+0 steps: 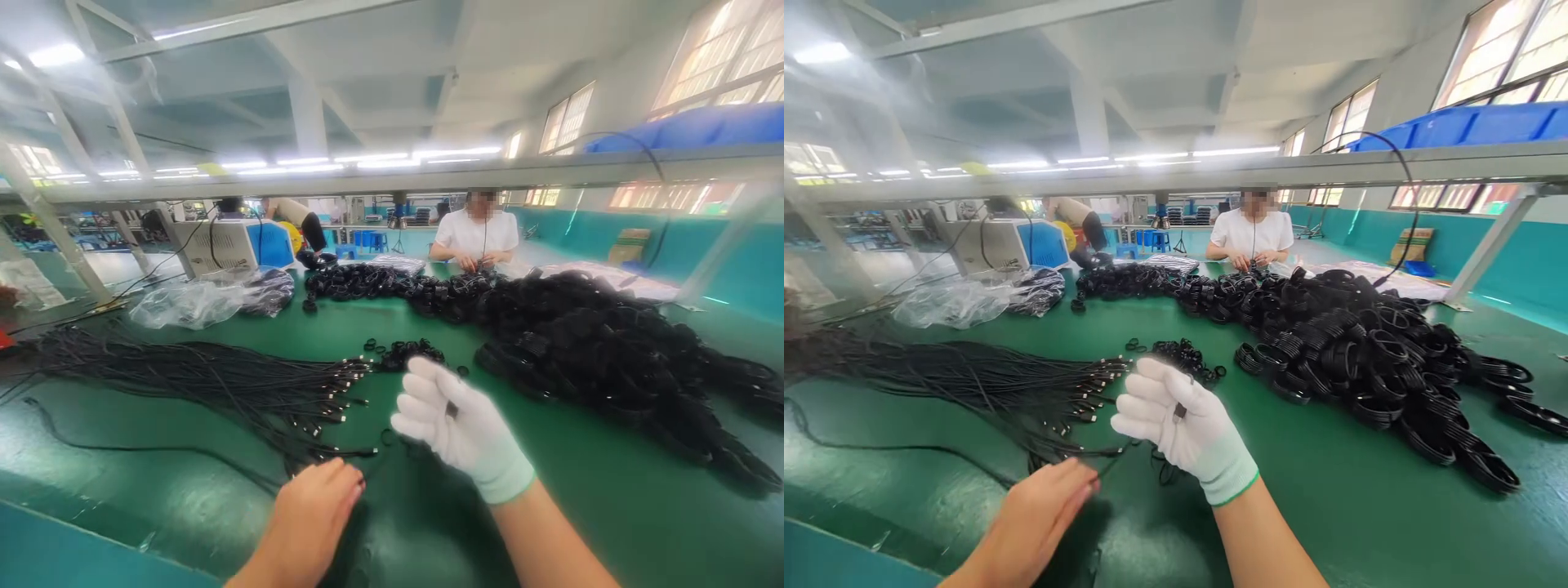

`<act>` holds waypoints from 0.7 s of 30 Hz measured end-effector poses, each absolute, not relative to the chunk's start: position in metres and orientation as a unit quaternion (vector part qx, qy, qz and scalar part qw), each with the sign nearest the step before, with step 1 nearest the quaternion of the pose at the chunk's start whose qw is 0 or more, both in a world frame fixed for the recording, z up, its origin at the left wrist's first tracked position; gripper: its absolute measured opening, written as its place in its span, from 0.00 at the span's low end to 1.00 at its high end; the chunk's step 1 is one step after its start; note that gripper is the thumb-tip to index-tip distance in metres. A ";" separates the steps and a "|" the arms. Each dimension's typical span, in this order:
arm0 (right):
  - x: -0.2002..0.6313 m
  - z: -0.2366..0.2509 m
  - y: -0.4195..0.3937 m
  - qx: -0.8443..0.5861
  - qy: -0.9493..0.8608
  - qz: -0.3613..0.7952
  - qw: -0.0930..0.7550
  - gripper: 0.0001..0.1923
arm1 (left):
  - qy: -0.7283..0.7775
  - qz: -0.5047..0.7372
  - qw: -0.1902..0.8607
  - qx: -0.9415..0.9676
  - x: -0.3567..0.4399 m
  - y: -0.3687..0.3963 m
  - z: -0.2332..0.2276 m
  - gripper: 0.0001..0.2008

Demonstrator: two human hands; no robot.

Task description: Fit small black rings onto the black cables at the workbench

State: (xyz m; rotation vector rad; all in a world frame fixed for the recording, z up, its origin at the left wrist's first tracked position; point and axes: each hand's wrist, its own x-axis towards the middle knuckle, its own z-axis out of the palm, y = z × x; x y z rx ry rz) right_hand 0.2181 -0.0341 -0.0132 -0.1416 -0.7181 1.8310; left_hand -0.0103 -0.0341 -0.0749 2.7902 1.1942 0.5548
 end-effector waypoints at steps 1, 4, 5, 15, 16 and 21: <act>0.219 -0.012 -0.031 -0.090 -0.312 0.762 0.560 0.07 | 0.353 0.191 -0.005 0.916 -0.010 -0.045 -0.078 0.11; 0.215 -0.017 -0.027 -0.176 -0.325 0.737 0.566 0.09 | 0.249 0.220 -0.089 0.939 -0.007 -0.070 -0.070 0.09; 0.211 -0.021 -0.027 -0.186 -0.329 0.738 0.559 0.11 | 0.225 0.227 -0.102 0.942 -0.007 -0.074 -0.062 0.09; 0.176 -0.042 -0.057 -0.091 -0.398 0.858 0.311 0.24 | 0.323 0.215 0.141 0.911 -0.003 -0.018 0.040 0.05; 0.173 -0.042 -0.058 -0.090 -0.393 0.862 0.306 0.24 | 0.328 0.218 0.172 0.903 -0.001 -0.013 0.039 0.05; 0.166 -0.044 -0.057 -0.091 -0.346 0.878 0.318 0.24 | 0.360 0.241 0.299 0.850 0.008 0.001 0.001 0.07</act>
